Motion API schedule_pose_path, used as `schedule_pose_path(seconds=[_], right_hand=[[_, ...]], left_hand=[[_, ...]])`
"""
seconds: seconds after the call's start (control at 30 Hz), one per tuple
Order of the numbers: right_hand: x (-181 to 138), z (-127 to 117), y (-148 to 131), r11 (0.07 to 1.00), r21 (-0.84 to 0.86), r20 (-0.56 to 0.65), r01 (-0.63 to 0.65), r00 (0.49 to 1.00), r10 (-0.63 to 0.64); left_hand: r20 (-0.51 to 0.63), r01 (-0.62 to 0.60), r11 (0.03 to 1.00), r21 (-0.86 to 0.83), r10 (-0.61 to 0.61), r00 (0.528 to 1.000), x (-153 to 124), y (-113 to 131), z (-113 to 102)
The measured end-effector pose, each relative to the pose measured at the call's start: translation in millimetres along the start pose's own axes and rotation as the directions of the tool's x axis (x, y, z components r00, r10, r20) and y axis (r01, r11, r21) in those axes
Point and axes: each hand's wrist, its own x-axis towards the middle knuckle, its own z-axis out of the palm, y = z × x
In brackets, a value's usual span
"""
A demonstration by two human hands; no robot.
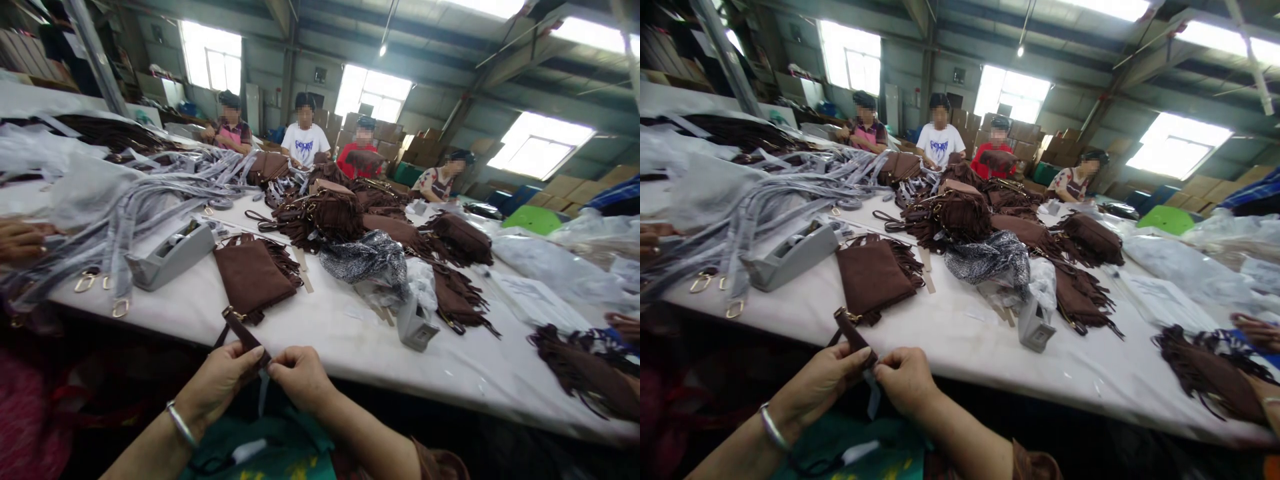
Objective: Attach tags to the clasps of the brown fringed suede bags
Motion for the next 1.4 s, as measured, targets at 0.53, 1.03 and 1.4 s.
schedule_pose_path(seconds=[0.53,1.03,1.4], right_hand=[[-9.7,4.9,-0.4,0.946,-0.289,-0.128,0.150,0.973,-0.193],[-4.0,-1.6,23.3,0.999,0.034,0.145,0.035,0.989,-0.040],[3.8,9.3,26.4,0.899,0.374,0.205,-0.228,0.966,0.160]], left_hand=[[-0.137,-0.211,0.843,0.496,0.315,0.939,-0.6,-3.6,3.9],[-0.064,-0.220,0.867,0.448,0.276,0.959,-3.0,-8.5,1.4],[-0.028,-0.135,0.909,0.394,0.158,0.987,0.1,-10.6,-18.6]])
